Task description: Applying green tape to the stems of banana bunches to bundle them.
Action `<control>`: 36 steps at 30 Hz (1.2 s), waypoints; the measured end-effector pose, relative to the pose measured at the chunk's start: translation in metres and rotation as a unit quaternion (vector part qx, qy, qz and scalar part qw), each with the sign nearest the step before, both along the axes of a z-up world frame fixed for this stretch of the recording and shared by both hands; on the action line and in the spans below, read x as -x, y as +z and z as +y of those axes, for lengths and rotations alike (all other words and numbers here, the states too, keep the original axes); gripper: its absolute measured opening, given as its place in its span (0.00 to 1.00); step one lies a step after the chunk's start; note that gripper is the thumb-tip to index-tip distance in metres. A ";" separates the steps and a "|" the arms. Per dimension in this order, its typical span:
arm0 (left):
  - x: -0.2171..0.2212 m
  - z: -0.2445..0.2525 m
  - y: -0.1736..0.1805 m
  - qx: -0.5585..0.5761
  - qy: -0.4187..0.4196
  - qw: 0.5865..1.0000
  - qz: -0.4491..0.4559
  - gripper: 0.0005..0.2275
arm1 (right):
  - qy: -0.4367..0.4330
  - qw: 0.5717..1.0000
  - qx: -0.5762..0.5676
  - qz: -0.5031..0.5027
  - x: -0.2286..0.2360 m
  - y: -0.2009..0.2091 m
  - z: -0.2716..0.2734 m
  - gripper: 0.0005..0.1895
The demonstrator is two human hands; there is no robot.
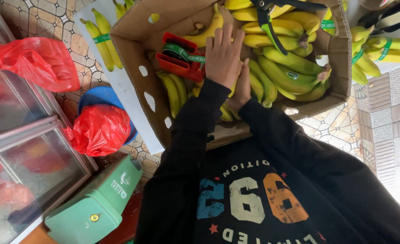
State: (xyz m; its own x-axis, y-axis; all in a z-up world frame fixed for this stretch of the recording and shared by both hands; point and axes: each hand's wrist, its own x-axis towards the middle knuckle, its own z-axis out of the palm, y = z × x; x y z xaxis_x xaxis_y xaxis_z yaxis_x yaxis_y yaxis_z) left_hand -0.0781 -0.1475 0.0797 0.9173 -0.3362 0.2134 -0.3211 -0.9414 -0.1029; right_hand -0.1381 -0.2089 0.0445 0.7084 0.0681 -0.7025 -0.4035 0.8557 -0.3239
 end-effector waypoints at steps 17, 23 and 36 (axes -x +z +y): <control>0.085 0.091 -0.039 0.514 0.262 0.729 0.368 0.22 | 0.058 0.997 -0.026 0.034 0.003 -0.023 0.001 0.37; 0.056 0.066 -0.032 0.599 0.259 0.616 0.441 0.34 | 0.010 0.999 -0.002 0.032 -0.001 0.014 0.008 0.31; 0.050 0.044 -0.062 0.691 0.337 0.507 0.390 0.34 | 0.060 0.995 0.065 0.040 -0.002 0.018 -0.005 0.32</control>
